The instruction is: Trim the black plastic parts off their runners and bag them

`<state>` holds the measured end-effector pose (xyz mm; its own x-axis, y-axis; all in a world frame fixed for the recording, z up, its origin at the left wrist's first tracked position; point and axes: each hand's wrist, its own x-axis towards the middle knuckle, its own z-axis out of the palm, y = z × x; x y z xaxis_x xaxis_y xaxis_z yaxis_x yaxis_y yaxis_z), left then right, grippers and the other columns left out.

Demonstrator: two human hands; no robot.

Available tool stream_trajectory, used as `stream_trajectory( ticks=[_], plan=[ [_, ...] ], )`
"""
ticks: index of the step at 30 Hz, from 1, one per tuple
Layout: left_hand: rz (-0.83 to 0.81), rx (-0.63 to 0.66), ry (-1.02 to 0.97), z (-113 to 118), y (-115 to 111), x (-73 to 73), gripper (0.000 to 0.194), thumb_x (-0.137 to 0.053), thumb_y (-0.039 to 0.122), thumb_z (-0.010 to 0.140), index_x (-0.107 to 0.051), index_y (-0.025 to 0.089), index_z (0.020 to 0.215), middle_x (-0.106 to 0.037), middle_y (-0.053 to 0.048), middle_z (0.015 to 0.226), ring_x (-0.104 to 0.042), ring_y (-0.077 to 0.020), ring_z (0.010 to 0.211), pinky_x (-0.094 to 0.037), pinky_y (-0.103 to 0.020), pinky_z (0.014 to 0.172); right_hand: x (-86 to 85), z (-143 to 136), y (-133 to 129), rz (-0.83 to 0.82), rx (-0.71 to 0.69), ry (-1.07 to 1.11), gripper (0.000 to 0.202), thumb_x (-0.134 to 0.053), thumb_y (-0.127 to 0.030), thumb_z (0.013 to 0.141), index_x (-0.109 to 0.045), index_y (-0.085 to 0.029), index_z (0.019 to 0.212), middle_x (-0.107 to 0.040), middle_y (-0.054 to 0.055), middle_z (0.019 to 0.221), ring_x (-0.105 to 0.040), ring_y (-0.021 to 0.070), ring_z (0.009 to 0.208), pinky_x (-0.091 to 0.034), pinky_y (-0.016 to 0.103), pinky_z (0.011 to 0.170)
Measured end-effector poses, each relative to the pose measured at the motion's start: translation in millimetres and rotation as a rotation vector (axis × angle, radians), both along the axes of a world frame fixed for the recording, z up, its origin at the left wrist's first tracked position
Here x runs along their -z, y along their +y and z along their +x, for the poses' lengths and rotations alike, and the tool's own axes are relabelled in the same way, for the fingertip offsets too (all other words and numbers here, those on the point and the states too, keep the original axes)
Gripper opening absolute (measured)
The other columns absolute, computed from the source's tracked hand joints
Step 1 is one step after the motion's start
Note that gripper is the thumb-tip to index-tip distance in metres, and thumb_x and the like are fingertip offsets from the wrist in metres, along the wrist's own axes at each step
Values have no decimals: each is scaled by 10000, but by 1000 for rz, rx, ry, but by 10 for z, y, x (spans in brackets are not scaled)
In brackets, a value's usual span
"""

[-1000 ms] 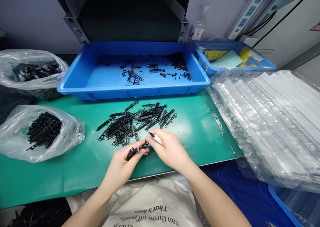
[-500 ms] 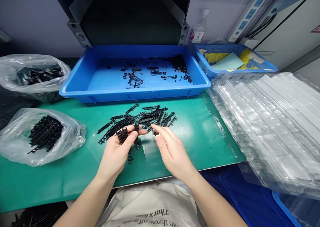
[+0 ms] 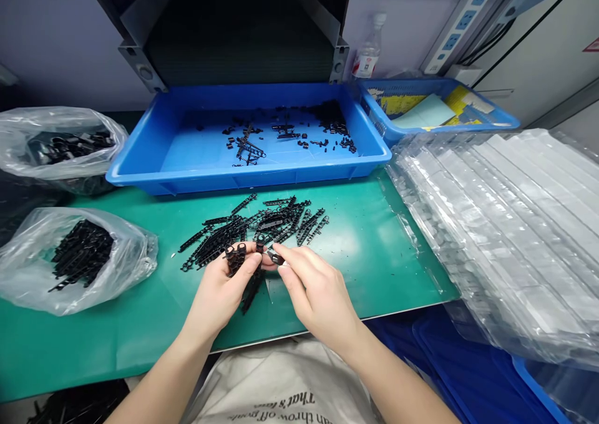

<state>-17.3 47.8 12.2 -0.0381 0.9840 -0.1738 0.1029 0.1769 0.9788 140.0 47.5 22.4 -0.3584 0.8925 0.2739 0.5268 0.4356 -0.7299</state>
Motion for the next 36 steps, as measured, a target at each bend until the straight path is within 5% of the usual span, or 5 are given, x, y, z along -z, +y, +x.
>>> stream_trajectory(
  ticks=[8, 20, 27, 31, 36],
  plan=[
    [-167, 80, -223, 29, -122, -17, 284, -530, 381, 813, -517, 136, 955, -613, 10, 583, -509, -87, 329, -401, -186, 348, 4, 1, -31, 118, -28, -177, 294, -372, -189, 918, -553, -147, 1146, -649, 93, 975, -597, 207, 859, -511, 340, 707],
    [-196, 109, -178, 8, -174, -79, 212, -521, 348, 805, -502, 160, 900, -559, 49, 502, -435, -54, 259, -325, -142, 301, -10, 1, -87, 156, -50, -223, 262, -402, -175, 912, -583, -140, 1097, -666, 77, 928, -600, 196, 790, -500, 312, 653],
    [-195, 8, -123, 68, -209, -140, 171, -525, 321, 787, -528, 160, 843, -458, 78, 460, -289, -17, 261, -213, -133, 272, 9, -19, -96, 125, -58, -200, 259, -412, -179, 911, -586, -126, 1096, -663, 78, 938, -601, 200, 793, -500, 321, 653],
    [-174, -43, -183, 79, -216, -105, 185, -541, 322, 777, -523, 154, 851, -450, 67, 533, -318, -14, 315, -204, -135, 294, 12, -37, -120, 115, -49, -178, 266, -411, -166, 906, -586, -122, 1101, -665, 79, 932, -608, 201, 786, -503, 320, 646],
    [-162, 44, -199, 33, -223, -23, 204, -524, 336, 812, -511, 150, 892, -403, 86, 494, -309, -12, 326, -216, -126, 321, 25, -77, -158, 126, -25, -173, 274, -399, -172, 910, -583, -136, 1110, -667, 79, 940, -615, 193, 793, -508, 309, 654]
  ],
)
